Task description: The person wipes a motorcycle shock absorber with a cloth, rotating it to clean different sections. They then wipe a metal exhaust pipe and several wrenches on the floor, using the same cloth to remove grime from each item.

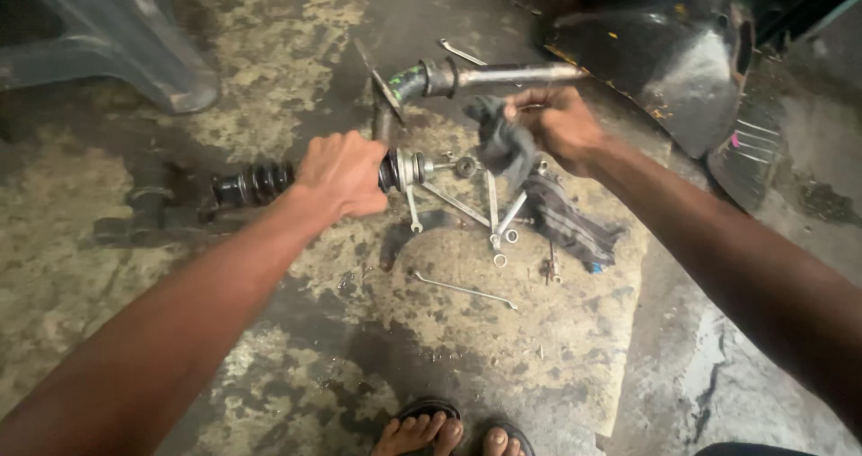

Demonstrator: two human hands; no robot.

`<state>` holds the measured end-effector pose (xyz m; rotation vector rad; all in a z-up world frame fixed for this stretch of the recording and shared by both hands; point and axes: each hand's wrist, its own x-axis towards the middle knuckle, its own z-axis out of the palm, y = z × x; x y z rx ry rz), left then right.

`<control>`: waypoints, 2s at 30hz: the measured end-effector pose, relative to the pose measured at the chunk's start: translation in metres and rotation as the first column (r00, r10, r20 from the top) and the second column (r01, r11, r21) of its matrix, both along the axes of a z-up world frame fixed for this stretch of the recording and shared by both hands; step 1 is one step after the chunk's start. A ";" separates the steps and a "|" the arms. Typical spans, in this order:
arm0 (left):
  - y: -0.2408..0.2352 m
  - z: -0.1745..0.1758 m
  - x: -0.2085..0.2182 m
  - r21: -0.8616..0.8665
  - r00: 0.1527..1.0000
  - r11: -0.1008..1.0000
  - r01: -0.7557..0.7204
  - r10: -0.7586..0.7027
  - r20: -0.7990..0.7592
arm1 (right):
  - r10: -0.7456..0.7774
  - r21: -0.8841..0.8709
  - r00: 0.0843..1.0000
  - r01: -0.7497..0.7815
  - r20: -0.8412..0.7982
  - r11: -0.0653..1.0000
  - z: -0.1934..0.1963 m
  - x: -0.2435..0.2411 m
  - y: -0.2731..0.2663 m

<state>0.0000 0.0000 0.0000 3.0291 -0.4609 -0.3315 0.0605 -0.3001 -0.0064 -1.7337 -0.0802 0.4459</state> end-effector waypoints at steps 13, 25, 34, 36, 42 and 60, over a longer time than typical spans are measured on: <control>0.002 0.020 -0.006 -0.094 0.989 0.985 -0.142 0.138 -0.048 | 0.596 -0.750 0.683 -0.107 0.422 0.653 -0.009 -0.044 0.071; 0.011 -0.007 0.021 -0.017 0.996 0.999 -0.039 0.040 0.080 | 0.213 -0.726 0.950 0.021 0.229 0.687 -0.024 0.008 0.112; 0.071 0.005 0.019 0.024 0.999 1.000 0.003 -0.004 0.041 | 0.313 -0.952 0.949 -0.067 0.032 0.300 0.010 0.013 0.096; 0.085 0.003 0.015 0.068 1.000 0.998 -0.006 0.007 -0.015 | 0.467 -0.893 0.883 -0.242 -0.041 0.379 -0.002 -0.005 0.074; 0.124 -0.001 0.020 0.071 0.986 0.991 -0.110 0.118 -0.119 | 0.553 -0.892 0.809 -0.382 -0.198 0.240 -0.033 -0.065 0.047; 0.158 -0.009 0.030 0.046 0.863 0.934 -0.355 0.346 -0.369 | 0.280 -0.818 0.929 -0.351 -0.243 0.455 -0.090 0.014 0.151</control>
